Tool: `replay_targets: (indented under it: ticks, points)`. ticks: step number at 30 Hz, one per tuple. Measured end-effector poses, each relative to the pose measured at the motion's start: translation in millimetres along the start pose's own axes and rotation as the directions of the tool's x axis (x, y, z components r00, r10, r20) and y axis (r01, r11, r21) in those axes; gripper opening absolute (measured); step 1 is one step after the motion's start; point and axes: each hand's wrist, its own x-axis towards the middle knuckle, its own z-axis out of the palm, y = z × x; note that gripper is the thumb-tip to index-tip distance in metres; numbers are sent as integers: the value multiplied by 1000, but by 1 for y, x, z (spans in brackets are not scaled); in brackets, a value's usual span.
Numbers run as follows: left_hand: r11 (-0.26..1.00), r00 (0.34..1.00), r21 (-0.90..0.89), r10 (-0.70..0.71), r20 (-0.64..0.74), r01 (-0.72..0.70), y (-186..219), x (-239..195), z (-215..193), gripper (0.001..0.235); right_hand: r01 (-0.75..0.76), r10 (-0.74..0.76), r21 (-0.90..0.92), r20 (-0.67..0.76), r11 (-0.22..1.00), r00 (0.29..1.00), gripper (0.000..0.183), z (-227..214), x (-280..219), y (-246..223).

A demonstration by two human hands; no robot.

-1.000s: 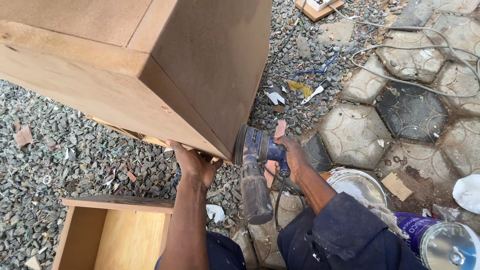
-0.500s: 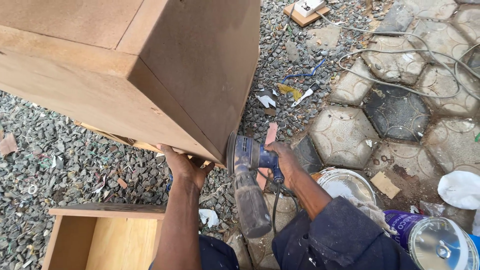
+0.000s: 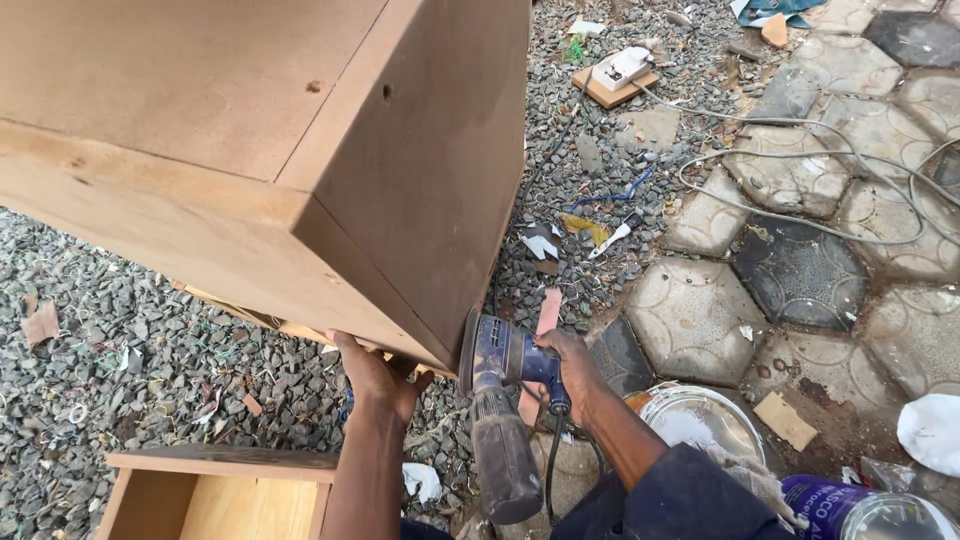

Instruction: The person uses an electric orbital sander to smooth the edges and corners of a wooden cabinet. They hold the cabinet with one hand while operating the tool with the other, moving it along the vertical edges and bottom corners.

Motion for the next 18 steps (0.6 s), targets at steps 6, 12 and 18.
replay_targets:
  ticks: [6, 12, 18]
  points:
    - [999, 1000, 27, 20, 3, -20, 11, -21, 16, 105, 72, -72, 20, 12, 997, 997, 48, -10, 31, 4]
    - [996, 994, 25, -88, -64, 90, 12, -13, 17, 95, 88, -88, 42, -3, 995, 996, 35, 8, -1, -30]
    - [996, 996, -3, -88, -15, 88, 10, -16, 19, 103, 110, -111, 73, 16, 991, 994, 36, 6, 4, -36]
